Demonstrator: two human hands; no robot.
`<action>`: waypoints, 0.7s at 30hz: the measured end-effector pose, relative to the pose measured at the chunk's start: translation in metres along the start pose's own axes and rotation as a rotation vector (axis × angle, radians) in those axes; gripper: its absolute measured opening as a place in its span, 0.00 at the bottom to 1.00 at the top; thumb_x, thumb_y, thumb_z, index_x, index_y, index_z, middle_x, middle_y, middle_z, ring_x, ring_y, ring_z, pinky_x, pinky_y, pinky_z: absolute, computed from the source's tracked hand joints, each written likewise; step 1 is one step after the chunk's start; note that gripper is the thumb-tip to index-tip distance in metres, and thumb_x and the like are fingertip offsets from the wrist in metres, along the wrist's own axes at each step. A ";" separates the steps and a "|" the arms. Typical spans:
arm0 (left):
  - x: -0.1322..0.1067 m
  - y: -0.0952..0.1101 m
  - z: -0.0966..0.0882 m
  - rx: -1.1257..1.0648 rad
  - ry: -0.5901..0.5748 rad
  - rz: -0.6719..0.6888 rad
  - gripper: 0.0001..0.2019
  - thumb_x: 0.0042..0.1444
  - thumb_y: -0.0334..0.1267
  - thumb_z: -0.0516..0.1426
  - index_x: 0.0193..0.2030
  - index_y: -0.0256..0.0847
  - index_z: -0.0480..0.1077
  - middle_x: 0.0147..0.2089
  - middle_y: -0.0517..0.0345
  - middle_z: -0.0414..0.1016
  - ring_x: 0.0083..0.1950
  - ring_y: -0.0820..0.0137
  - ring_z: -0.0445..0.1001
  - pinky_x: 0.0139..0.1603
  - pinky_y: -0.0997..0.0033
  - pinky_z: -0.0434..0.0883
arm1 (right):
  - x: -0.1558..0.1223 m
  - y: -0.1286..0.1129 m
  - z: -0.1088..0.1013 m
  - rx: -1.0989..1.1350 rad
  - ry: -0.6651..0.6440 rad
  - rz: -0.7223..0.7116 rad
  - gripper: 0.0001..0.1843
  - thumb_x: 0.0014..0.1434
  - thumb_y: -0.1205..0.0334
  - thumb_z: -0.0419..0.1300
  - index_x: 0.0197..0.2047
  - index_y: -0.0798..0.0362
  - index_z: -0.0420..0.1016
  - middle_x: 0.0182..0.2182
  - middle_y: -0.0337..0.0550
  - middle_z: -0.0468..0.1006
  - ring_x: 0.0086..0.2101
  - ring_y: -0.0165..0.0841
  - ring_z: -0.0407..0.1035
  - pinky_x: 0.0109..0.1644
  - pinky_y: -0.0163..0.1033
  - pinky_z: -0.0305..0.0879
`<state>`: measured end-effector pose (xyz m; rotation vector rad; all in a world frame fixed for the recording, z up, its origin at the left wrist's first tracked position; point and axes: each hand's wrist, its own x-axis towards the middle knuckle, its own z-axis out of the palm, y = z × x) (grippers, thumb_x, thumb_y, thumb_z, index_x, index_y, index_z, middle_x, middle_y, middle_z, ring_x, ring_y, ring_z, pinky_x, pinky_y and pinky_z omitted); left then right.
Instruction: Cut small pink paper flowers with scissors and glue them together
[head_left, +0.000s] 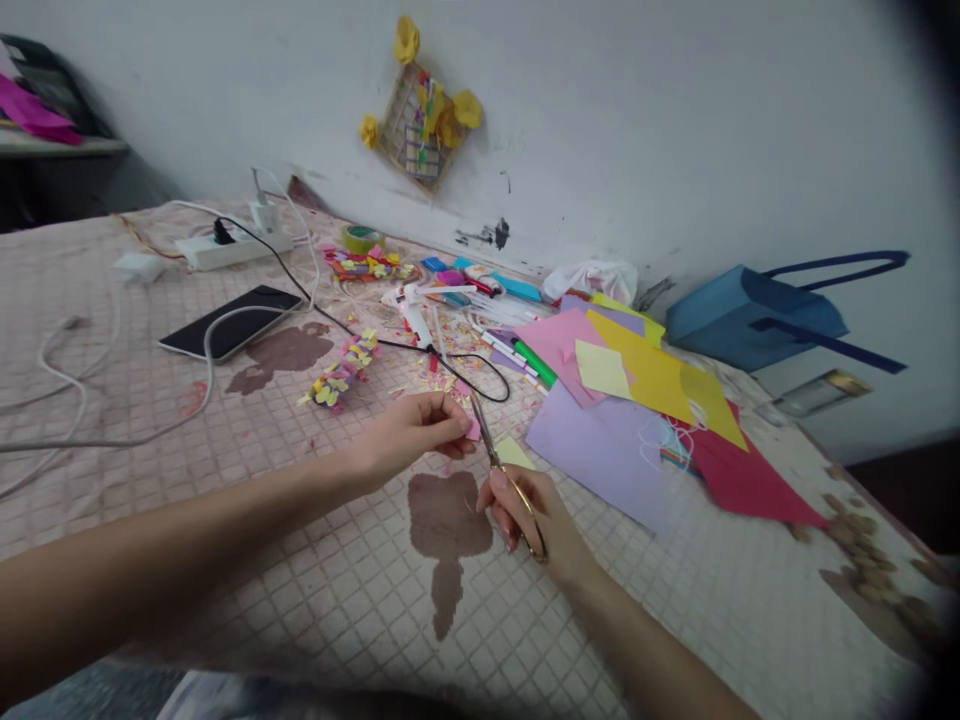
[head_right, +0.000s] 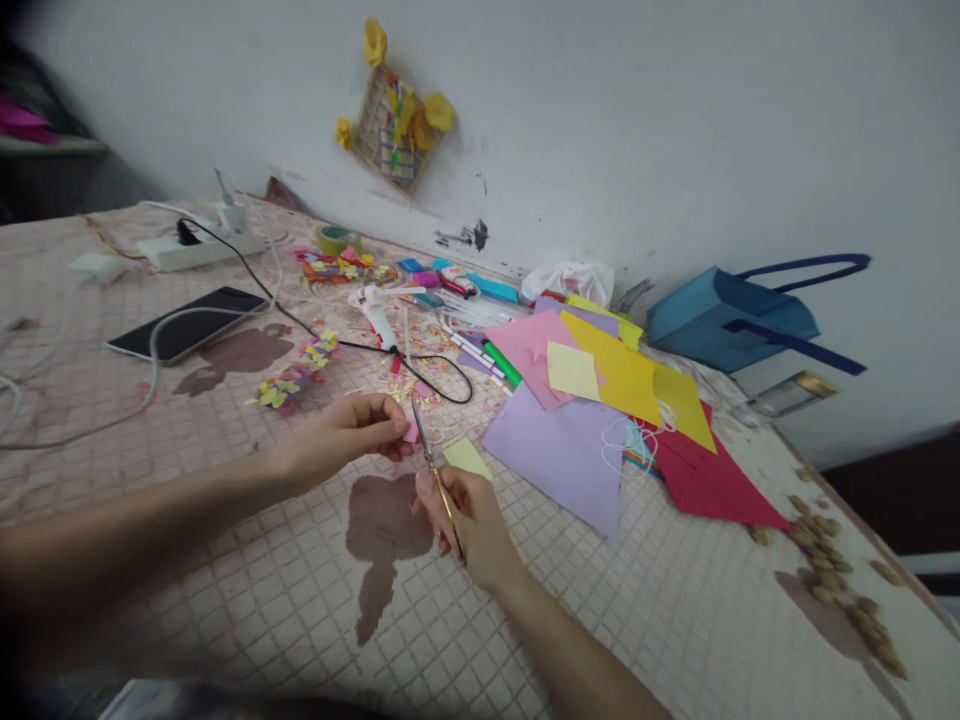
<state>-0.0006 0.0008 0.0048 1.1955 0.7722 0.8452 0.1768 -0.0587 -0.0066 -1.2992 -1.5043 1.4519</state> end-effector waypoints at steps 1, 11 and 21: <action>0.000 0.000 0.000 -0.009 0.022 0.001 0.08 0.52 0.38 0.57 0.30 0.34 0.65 0.31 0.56 0.73 0.33 0.74 0.72 0.37 0.72 0.68 | 0.000 0.000 0.000 -0.019 0.003 0.003 0.22 0.57 0.46 0.51 0.25 0.57 0.68 0.12 0.30 0.58 0.14 0.22 0.53 0.17 0.29 0.51; 0.001 0.000 0.000 -0.108 0.075 0.000 0.07 0.52 0.37 0.57 0.29 0.35 0.65 0.30 0.56 0.73 0.34 0.73 0.73 0.41 0.69 0.68 | 0.001 0.002 0.000 -0.096 0.012 -0.021 0.22 0.57 0.44 0.50 0.25 0.56 0.66 0.11 0.29 0.56 0.12 0.22 0.51 0.16 0.29 0.49; 0.001 0.000 0.001 -0.125 0.079 0.007 0.07 0.52 0.36 0.57 0.29 0.35 0.65 0.30 0.57 0.73 0.33 0.73 0.73 0.42 0.68 0.68 | 0.001 0.001 0.000 -0.120 0.019 -0.029 0.22 0.57 0.45 0.50 0.25 0.55 0.66 0.11 0.29 0.55 0.13 0.23 0.50 0.16 0.29 0.48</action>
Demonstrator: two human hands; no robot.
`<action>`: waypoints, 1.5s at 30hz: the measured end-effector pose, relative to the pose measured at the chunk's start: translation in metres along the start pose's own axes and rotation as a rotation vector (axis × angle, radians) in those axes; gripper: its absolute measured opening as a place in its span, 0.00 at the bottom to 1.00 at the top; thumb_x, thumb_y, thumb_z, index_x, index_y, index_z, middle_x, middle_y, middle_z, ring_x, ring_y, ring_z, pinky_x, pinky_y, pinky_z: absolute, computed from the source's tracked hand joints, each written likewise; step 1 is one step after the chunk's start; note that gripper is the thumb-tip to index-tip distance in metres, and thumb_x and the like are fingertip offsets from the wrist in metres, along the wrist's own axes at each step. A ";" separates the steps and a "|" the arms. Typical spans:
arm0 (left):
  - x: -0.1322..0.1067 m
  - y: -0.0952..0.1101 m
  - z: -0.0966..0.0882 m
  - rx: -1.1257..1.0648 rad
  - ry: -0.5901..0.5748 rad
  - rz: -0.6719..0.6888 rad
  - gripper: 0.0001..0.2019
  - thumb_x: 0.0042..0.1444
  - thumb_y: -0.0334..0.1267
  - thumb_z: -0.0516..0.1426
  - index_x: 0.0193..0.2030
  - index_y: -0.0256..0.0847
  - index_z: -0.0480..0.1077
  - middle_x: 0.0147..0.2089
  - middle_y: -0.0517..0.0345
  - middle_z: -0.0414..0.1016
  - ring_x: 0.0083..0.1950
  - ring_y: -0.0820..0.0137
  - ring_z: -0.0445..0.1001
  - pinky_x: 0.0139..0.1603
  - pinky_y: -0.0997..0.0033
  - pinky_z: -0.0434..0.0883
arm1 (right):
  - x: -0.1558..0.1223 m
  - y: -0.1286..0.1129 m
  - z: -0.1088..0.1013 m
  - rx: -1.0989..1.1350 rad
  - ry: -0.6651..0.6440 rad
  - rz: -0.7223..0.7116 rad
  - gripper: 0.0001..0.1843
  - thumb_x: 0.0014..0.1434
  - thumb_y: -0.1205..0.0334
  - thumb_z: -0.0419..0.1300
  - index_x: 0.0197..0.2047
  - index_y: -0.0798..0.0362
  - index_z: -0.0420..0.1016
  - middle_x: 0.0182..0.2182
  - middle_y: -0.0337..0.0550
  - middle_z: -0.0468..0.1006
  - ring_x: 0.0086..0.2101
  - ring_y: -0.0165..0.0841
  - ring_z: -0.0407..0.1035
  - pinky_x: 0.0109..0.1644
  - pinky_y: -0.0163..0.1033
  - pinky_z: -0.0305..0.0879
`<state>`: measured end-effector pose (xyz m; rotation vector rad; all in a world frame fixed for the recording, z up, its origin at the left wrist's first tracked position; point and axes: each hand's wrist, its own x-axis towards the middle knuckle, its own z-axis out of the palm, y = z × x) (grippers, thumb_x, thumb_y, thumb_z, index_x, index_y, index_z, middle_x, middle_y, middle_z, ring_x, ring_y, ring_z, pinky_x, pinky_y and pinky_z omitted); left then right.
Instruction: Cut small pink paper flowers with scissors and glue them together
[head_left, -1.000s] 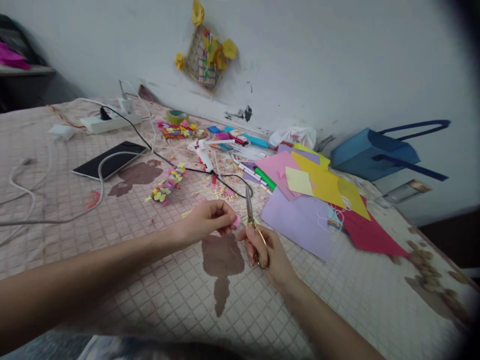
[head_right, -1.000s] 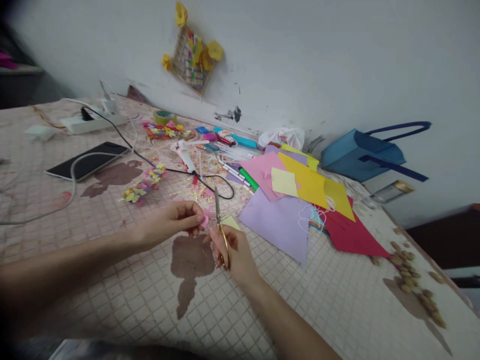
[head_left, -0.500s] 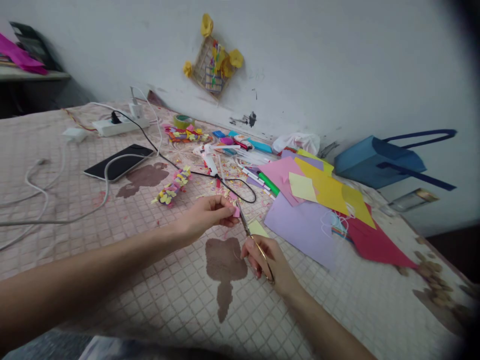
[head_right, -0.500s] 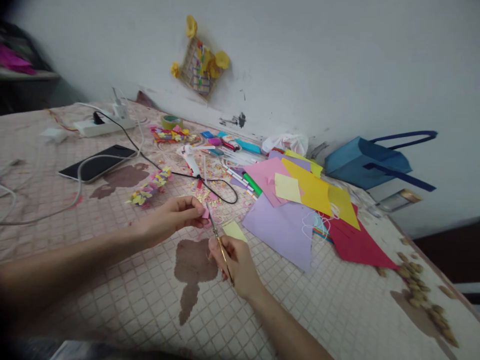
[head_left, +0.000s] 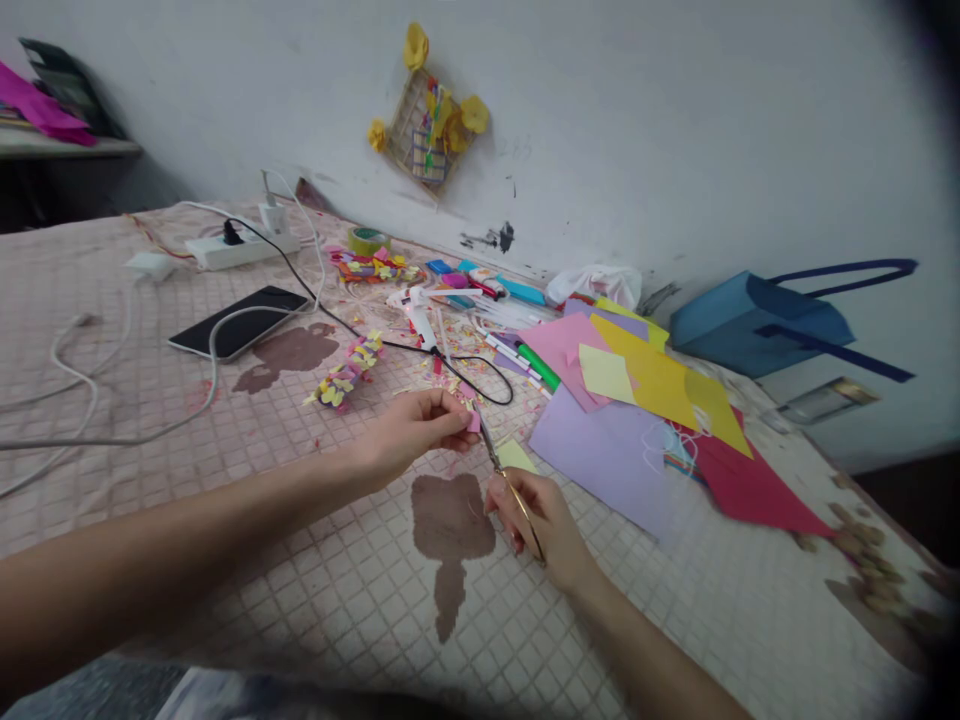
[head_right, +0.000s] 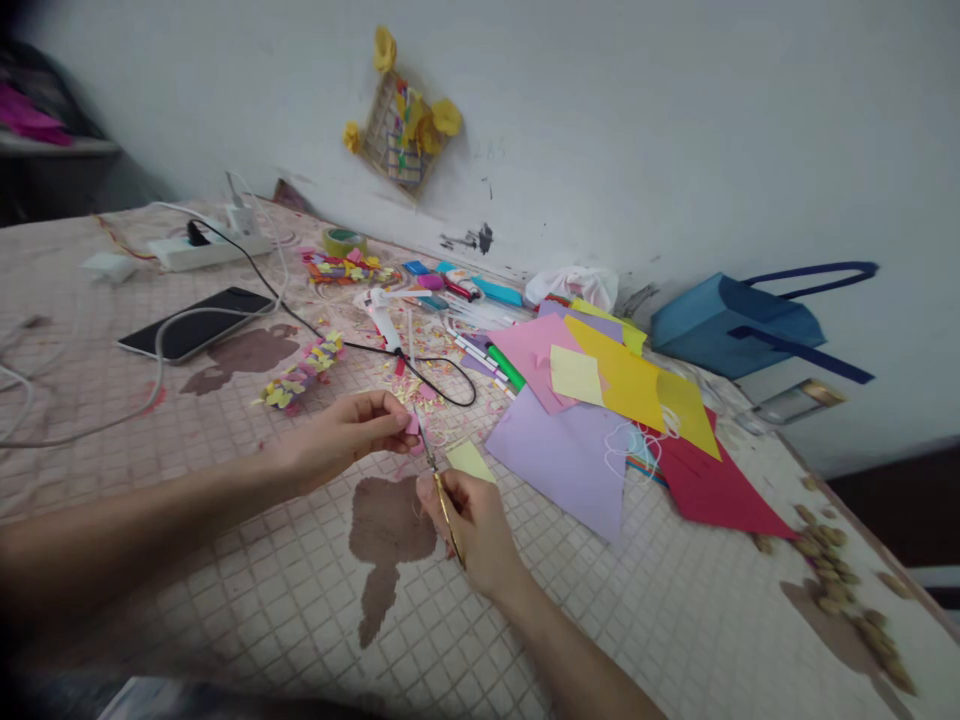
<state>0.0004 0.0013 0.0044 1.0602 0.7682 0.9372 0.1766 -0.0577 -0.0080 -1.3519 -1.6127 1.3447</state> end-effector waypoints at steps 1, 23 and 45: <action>0.000 0.000 0.000 0.000 -0.001 0.004 0.07 0.52 0.36 0.57 0.29 0.34 0.65 0.30 0.57 0.73 0.33 0.73 0.72 0.42 0.68 0.68 | 0.000 0.000 0.000 0.001 0.001 -0.001 0.21 0.57 0.45 0.50 0.25 0.55 0.66 0.11 0.29 0.55 0.13 0.23 0.50 0.16 0.29 0.48; -0.001 -0.002 0.000 0.120 -0.071 0.094 0.07 0.54 0.36 0.55 0.31 0.34 0.65 0.32 0.56 0.71 0.34 0.74 0.71 0.39 0.70 0.68 | 0.003 0.003 0.000 0.245 0.011 0.073 0.22 0.57 0.46 0.51 0.24 0.57 0.67 0.11 0.30 0.57 0.12 0.21 0.51 0.16 0.28 0.47; -0.007 -0.006 0.005 0.588 -0.266 0.091 0.11 0.57 0.42 0.51 0.34 0.36 0.67 0.31 0.57 0.72 0.30 0.75 0.68 0.30 0.76 0.65 | 0.010 0.006 -0.009 0.302 0.092 -0.017 0.08 0.53 0.61 0.57 0.27 0.55 0.65 0.14 0.31 0.61 0.16 0.23 0.56 0.20 0.30 0.51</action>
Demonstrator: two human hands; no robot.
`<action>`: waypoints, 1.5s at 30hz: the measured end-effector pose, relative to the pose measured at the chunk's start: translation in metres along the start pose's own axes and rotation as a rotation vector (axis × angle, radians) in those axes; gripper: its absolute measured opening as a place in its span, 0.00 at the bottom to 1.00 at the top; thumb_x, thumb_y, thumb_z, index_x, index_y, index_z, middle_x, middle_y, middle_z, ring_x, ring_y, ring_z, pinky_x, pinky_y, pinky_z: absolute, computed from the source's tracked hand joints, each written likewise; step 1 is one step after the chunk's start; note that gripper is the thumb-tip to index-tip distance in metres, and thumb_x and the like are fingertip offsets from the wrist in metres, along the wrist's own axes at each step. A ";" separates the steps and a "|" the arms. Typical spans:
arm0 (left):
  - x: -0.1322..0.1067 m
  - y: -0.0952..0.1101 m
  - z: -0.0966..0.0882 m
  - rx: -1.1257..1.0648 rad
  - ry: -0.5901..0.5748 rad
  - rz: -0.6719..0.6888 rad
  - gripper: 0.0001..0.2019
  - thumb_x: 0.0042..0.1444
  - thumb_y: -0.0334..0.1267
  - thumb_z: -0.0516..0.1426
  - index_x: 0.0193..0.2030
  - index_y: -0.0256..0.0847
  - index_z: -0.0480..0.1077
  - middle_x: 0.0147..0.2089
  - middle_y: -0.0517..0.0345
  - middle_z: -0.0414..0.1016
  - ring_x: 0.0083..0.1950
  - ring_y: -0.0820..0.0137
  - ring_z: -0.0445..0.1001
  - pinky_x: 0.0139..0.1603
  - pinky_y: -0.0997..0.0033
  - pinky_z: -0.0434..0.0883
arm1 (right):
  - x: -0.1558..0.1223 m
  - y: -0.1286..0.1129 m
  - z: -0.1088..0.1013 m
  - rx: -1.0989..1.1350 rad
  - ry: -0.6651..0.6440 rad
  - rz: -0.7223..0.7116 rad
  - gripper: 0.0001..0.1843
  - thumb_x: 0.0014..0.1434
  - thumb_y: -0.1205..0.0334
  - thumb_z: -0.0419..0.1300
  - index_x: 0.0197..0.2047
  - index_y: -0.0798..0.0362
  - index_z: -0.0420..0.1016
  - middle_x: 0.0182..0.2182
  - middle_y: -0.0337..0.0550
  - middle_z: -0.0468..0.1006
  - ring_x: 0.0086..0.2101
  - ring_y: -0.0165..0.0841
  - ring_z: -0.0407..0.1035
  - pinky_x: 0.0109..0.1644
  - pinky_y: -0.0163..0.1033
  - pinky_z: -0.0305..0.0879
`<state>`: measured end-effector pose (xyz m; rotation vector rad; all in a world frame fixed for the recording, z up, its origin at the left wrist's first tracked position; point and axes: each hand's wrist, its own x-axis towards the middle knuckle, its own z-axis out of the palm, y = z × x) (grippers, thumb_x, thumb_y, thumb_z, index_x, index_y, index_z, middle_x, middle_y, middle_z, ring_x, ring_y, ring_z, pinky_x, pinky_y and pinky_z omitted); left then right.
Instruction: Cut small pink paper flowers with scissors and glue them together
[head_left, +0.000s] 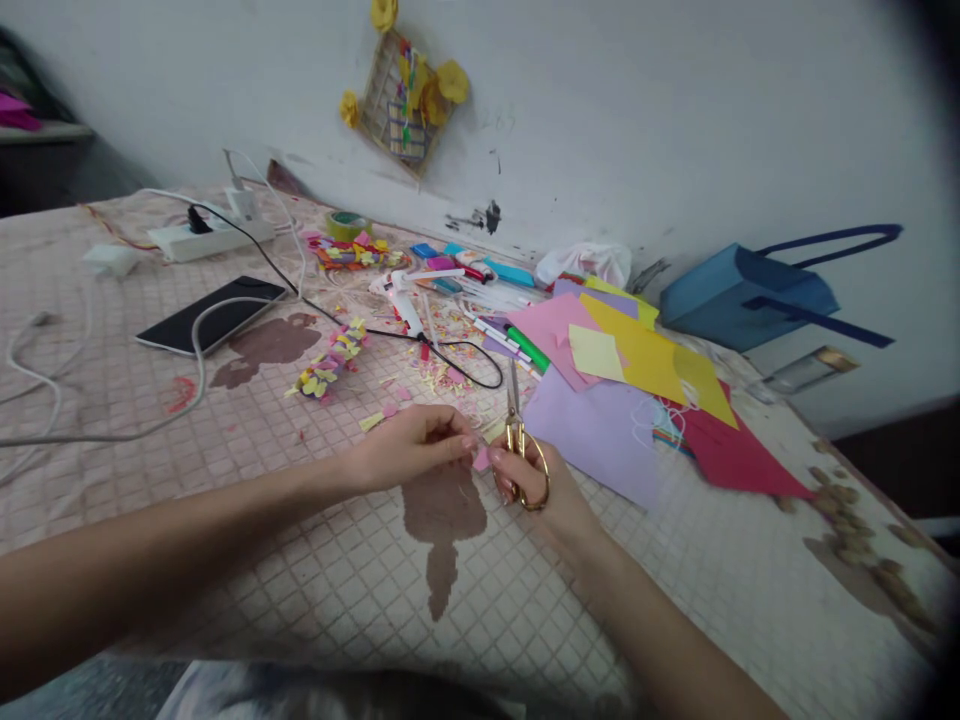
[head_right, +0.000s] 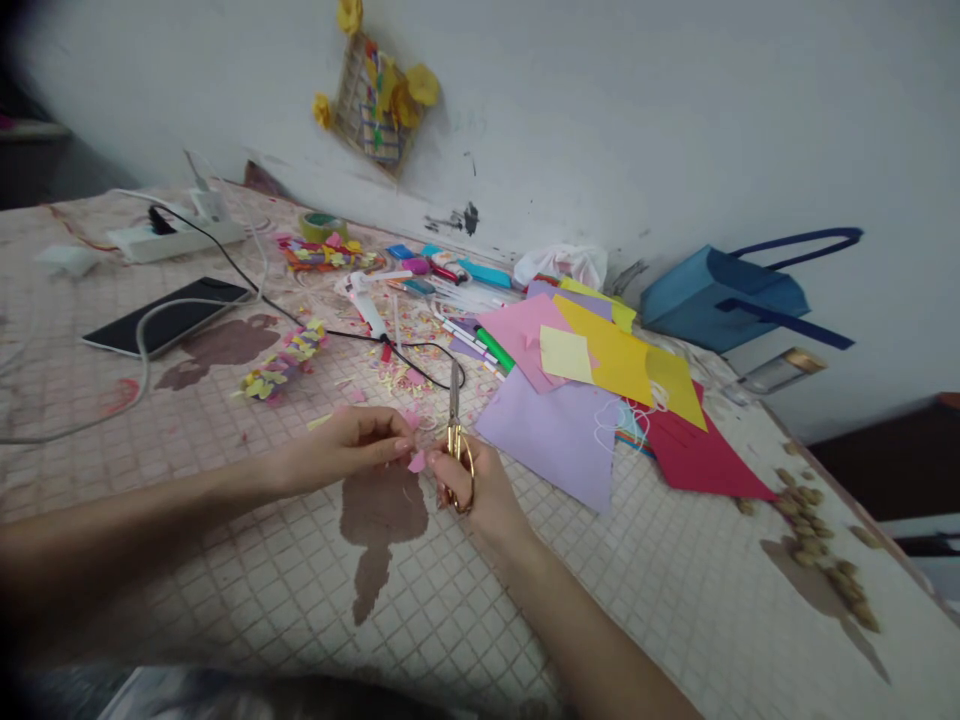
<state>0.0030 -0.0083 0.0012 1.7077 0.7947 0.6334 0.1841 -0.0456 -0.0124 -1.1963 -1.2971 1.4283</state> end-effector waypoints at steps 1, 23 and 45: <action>0.000 0.000 0.000 -0.057 -0.024 -0.048 0.11 0.55 0.43 0.52 0.33 0.35 0.67 0.30 0.58 0.71 0.28 0.76 0.67 0.28 0.77 0.64 | 0.000 -0.001 0.000 -0.048 0.003 -0.010 0.08 0.54 0.60 0.57 0.26 0.55 0.66 0.14 0.31 0.61 0.16 0.23 0.56 0.20 0.30 0.51; 0.002 0.001 -0.001 -0.334 0.066 -0.169 0.10 0.51 0.41 0.57 0.28 0.35 0.66 0.27 0.60 0.70 0.26 0.79 0.66 0.27 0.79 0.62 | -0.007 -0.006 0.007 -0.024 -0.057 0.015 0.21 0.59 0.47 0.48 0.28 0.56 0.68 0.14 0.32 0.59 0.16 0.24 0.54 0.19 0.30 0.51; 0.006 -0.001 -0.009 -0.541 0.217 -0.117 0.10 0.51 0.40 0.59 0.30 0.34 0.66 0.31 0.55 0.73 0.34 0.74 0.71 0.39 0.71 0.67 | -0.010 -0.003 0.004 -0.278 -0.115 0.042 0.22 0.57 0.45 0.50 0.25 0.56 0.67 0.12 0.30 0.57 0.13 0.23 0.52 0.15 0.29 0.49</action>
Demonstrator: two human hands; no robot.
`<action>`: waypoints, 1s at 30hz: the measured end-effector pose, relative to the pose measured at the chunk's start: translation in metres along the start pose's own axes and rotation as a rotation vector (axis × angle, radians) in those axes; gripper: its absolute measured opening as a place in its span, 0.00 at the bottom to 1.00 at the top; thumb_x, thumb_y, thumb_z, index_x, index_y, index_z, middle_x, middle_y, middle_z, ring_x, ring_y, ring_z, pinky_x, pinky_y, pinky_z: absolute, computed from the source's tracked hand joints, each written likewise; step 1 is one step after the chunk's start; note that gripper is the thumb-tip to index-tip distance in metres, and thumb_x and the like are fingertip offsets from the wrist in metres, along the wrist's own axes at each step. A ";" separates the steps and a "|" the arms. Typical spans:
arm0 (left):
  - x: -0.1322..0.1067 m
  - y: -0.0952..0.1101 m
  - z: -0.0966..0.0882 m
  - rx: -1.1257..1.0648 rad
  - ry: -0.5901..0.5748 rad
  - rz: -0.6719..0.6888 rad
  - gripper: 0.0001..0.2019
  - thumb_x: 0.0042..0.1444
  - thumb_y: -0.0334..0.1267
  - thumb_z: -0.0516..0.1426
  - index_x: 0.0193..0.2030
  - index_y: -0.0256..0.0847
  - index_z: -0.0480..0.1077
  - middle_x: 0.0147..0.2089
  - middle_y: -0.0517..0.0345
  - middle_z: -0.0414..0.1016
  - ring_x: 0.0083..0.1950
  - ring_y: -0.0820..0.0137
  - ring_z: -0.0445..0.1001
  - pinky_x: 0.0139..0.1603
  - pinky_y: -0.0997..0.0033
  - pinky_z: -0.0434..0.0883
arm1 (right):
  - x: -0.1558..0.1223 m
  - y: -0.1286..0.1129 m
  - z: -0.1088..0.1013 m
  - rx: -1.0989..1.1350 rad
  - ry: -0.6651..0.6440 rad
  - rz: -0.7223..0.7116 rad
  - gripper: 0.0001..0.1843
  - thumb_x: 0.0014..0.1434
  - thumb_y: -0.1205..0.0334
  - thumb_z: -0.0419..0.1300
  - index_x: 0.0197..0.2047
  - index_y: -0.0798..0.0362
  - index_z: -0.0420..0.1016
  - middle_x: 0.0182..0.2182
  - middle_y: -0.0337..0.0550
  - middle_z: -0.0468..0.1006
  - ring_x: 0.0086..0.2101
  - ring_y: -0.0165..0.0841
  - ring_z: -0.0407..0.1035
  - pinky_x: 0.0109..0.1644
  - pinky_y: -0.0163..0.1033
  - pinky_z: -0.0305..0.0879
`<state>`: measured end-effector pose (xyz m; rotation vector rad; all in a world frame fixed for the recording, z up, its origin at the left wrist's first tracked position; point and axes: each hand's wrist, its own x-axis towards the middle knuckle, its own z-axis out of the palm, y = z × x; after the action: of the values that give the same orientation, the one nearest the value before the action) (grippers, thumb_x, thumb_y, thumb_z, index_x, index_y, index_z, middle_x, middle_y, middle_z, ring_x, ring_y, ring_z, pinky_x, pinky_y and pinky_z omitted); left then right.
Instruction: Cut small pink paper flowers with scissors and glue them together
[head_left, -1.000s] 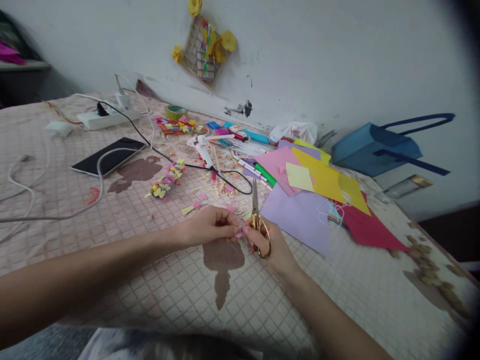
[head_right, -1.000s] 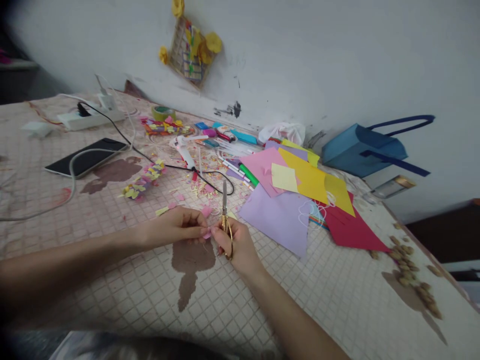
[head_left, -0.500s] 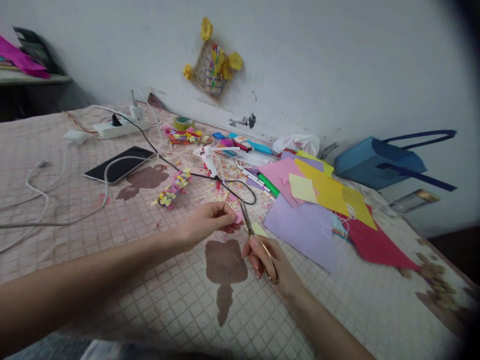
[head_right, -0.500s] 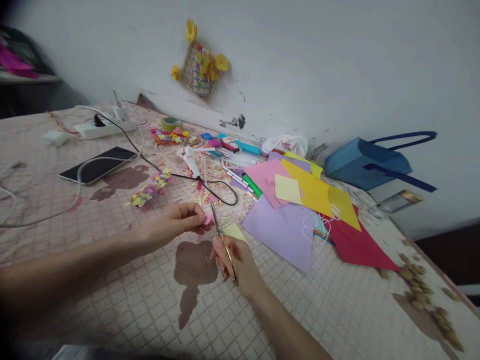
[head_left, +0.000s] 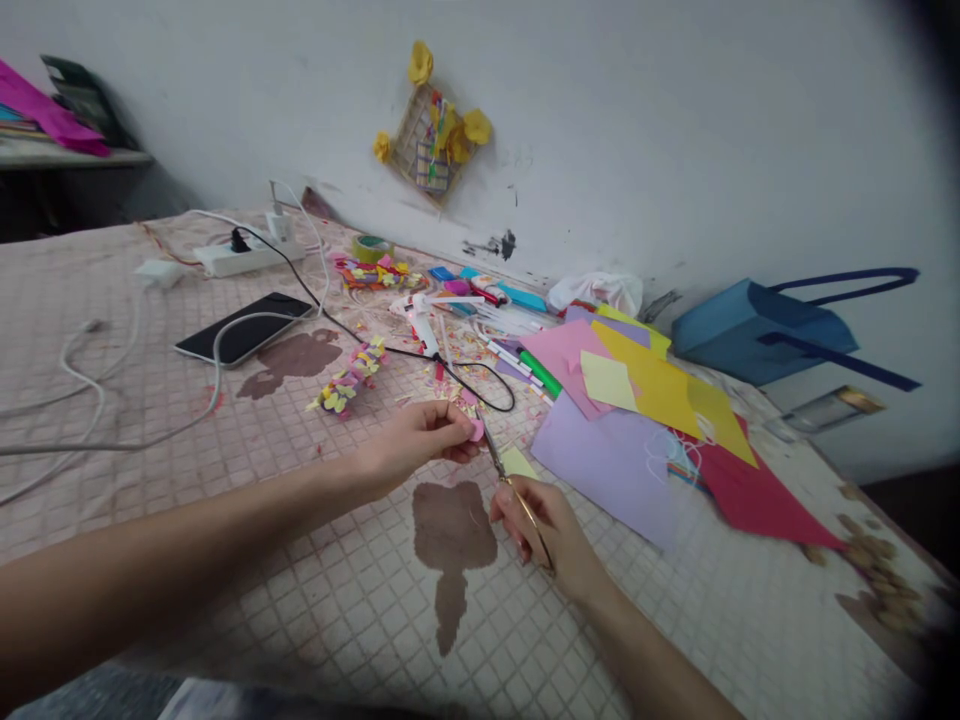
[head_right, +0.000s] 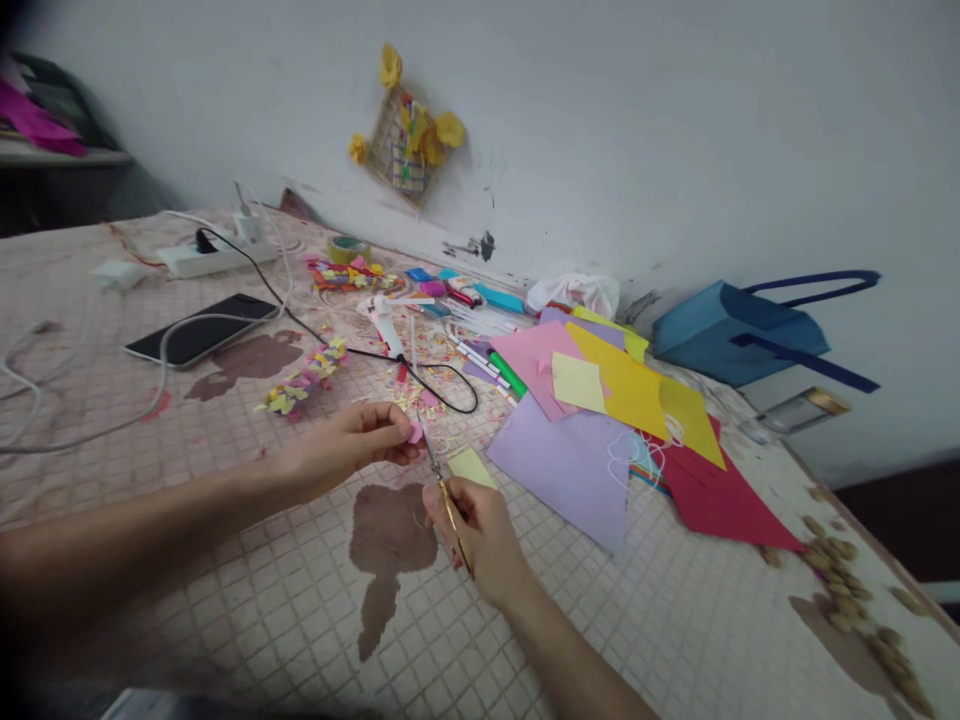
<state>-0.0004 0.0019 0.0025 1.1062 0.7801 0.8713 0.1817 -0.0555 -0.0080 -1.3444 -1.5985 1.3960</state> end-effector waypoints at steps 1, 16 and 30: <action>0.000 0.000 0.000 0.000 -0.002 0.001 0.10 0.51 0.40 0.58 0.30 0.34 0.66 0.31 0.55 0.73 0.34 0.74 0.71 0.39 0.71 0.67 | 0.000 0.000 0.000 -0.003 0.002 0.003 0.22 0.57 0.45 0.50 0.25 0.56 0.67 0.12 0.30 0.57 0.13 0.23 0.52 0.15 0.29 0.50; 0.001 -0.001 -0.001 0.001 -0.006 0.002 0.09 0.51 0.39 0.58 0.30 0.34 0.66 0.31 0.56 0.72 0.34 0.74 0.71 0.39 0.71 0.67 | 0.000 -0.003 0.000 -0.023 0.020 0.028 0.22 0.56 0.45 0.50 0.24 0.55 0.65 0.12 0.31 0.56 0.14 0.23 0.50 0.16 0.29 0.47; 0.003 -0.001 -0.003 -0.002 0.006 0.006 0.08 0.51 0.39 0.58 0.30 0.35 0.66 0.32 0.57 0.73 0.34 0.74 0.72 0.41 0.70 0.67 | 0.001 0.004 -0.001 -0.139 0.062 -0.045 0.21 0.57 0.46 0.51 0.23 0.54 0.65 0.15 0.32 0.57 0.16 0.24 0.52 0.19 0.31 0.46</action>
<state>-0.0019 0.0056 0.0006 1.1052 0.7811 0.8804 0.1833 -0.0546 -0.0114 -1.4080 -1.7001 1.2245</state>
